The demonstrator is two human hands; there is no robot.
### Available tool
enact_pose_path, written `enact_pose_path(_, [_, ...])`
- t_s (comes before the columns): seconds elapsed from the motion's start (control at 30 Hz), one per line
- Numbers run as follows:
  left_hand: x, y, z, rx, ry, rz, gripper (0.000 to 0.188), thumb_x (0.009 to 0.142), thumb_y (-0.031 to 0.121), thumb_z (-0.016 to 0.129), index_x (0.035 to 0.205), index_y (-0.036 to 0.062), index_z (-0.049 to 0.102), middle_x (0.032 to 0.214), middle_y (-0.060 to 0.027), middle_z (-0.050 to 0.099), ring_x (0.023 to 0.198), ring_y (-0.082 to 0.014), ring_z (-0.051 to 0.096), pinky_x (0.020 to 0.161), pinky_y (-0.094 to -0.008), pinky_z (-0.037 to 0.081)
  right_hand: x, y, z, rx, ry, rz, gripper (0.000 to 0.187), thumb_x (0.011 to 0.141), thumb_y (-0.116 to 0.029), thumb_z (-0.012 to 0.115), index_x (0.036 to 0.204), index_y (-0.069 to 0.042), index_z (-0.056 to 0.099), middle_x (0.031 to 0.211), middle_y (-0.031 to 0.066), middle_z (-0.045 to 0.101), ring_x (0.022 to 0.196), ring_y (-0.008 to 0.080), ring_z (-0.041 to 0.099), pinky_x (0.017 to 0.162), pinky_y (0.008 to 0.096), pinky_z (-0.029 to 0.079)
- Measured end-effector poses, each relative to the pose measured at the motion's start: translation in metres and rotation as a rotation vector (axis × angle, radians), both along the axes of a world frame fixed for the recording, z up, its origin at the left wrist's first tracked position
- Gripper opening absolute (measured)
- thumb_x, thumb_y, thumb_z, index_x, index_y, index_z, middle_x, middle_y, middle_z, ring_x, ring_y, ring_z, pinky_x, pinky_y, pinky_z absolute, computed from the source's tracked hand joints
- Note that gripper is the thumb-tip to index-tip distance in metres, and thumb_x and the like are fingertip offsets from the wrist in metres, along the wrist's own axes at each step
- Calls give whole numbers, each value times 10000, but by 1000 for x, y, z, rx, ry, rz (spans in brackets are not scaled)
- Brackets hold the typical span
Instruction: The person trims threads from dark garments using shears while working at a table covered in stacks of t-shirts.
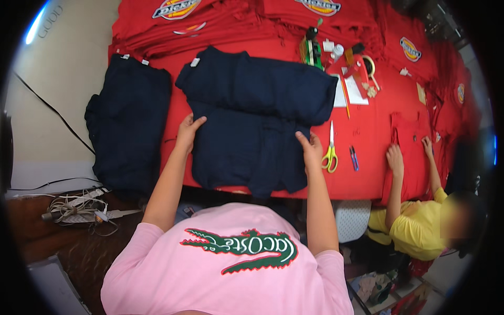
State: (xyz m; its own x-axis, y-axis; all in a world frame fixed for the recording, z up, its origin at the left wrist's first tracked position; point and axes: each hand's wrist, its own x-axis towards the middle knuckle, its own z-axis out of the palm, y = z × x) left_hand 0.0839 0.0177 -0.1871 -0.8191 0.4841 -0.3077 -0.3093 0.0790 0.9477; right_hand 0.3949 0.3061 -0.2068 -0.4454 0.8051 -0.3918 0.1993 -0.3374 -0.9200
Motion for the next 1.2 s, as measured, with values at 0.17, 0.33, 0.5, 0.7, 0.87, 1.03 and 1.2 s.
enact_pose_path(0.17, [3, 22, 13, -68, -383, -187, 694, 888, 394, 882, 1387, -27, 649, 1291, -195, 732, 1190, -319, 713, 1039, -442, 588, -46, -2, 23, -72, -66, 81, 766, 830, -400, 940, 1398, 24, 648, 1305, 151, 728, 1172, 265, 706, 1025, 387, 549])
enact_pose_path(0.33, [40, 10, -17, -7, -723, -308, 715, 897, 536, 784, 1370, 6, 698, 1353, -194, 727, 1211, -354, 707, 1094, -474, 544, -66, -26, 49, -244, -149, 215, 651, 812, -303, 937, 1303, 52, 697, 1194, 173, 767, 1042, 291, 758, 929, 404, 605])
enact_pose_path(0.5, [107, -36, -19, 56, -808, -283, 616, 911, 427, 755, 1335, -17, 712, 1283, -201, 756, 1168, -353, 734, 1086, -492, 561, -22, -39, 44, -295, -241, 335, 497, 801, -169, 881, 1222, 51, 735, 1117, 165, 787, 986, 295, 768, 903, 411, 614])
enact_pose_path(0.7, [223, -140, -31, 54, -826, -145, 592, 894, 360, 738, 1339, -29, 706, 1287, -204, 760, 1180, -364, 734, 1102, -505, 557, 61, -90, 31, -187, -289, 563, 491, 780, -171, 880, 1203, 48, 758, 1107, 154, 784, 976, 277, 759, 911, 404, 605])
enact_pose_path(0.87, [336, -222, -27, 103, -906, -51, 588, 871, 333, 719, 1343, -17, 704, 1278, -196, 767, 1176, -371, 738, 1111, -515, 558, 143, -148, 21, -159, -169, 690, 517, 765, -168, 884, 1232, 16, 757, 1173, 134, 770, 1071, 263, 723, 975, 393, 573])
enact_pose_path(1.03, [451, -285, -23, 253, -1001, 33, 559, 854, 320, 719, 1306, -9, 717, 1276, -182, 771, 1179, -366, 737, 1108, -517, 569, 240, -197, -16, -327, -210, 775, 512, 756, -178, 891, 1233, -33, 773, 1193, 93, 772, 1088, 247, 706, 1010, 371, 537])
enact_pose_path(1.2, [513, -297, -12, 247, -966, 161, 471, 886, 303, 720, 1240, -6, 730, 1162, -186, 787, 1073, -335, 766, 1008, -479, 631, 325, -212, -23, -789, -330, 674, 427, 795, -183, 859, 1166, 9, 768, 1126, 178, 802, 945, 318, 796, 921, 437, 635])
